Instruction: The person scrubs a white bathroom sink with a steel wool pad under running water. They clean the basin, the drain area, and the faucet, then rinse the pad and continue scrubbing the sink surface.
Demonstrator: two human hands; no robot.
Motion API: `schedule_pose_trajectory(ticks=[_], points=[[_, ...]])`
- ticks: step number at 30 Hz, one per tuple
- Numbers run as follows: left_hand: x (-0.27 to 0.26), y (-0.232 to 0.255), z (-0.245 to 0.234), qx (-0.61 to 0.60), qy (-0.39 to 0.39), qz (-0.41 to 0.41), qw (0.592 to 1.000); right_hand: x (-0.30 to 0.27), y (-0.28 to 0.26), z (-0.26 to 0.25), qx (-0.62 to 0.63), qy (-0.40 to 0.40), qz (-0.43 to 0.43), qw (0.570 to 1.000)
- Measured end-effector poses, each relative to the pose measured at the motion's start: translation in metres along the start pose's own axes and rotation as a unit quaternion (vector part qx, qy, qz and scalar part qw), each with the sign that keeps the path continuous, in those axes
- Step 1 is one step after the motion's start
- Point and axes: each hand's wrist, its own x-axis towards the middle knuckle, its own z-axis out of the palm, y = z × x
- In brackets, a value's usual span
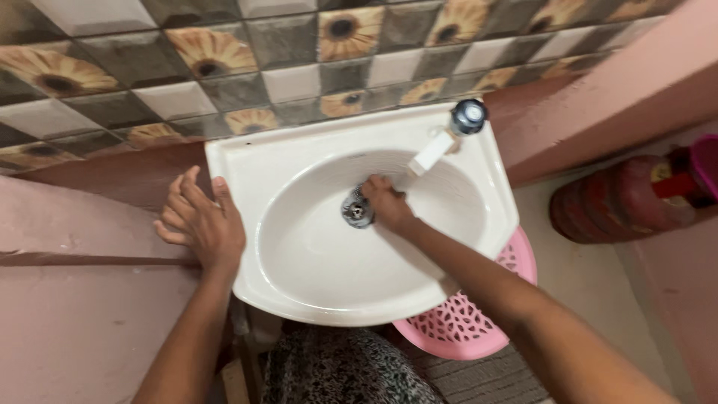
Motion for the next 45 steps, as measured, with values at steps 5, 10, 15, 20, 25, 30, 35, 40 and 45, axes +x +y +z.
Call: schedule_pose_trajectory(ticks=[5,10,15,20,25,30,35,40,45], points=[[0.002,-0.001,-0.001,-0.014,-0.004,-0.005,1.000,-0.019,-0.110,0.042,0.183,-0.129,-0.029,0.974],[-0.001,0.001,-0.002,-0.012,0.005,-0.006,1.000,-0.093,-0.160,0.012,0.195,-0.283,-0.223,0.913],[-0.002,-0.002,-0.002,-0.007,-0.003,-0.011,1.000,-0.127,-0.063,-0.080,-0.018,-0.412,-0.173,0.894],[-0.001,-0.002,-0.003,-0.002,-0.008,-0.012,1.000,-0.084,0.015,-0.164,-0.480,-0.144,-0.261,0.825],[0.002,-0.005,0.001,-0.002,-0.012,-0.021,1.000,-0.007,-0.030,-0.128,-0.342,-0.084,-0.293,0.889],[0.001,-0.004,0.003,-0.005,0.008,-0.025,1.000,0.029,-0.132,-0.023,-0.156,-0.231,-0.417,0.865],[0.002,-0.003,0.002,-0.006,0.009,-0.023,1.000,0.028,-0.154,-0.003,-0.283,-0.048,-0.741,0.608],[0.001,0.000,-0.001,-0.014,0.016,-0.015,1.000,0.033,-0.108,-0.051,-0.420,-0.010,-0.616,0.667],[-0.003,-0.002,-0.003,-0.018,0.018,-0.012,1.000,-0.022,-0.040,-0.108,-0.322,0.075,-0.259,0.908]])
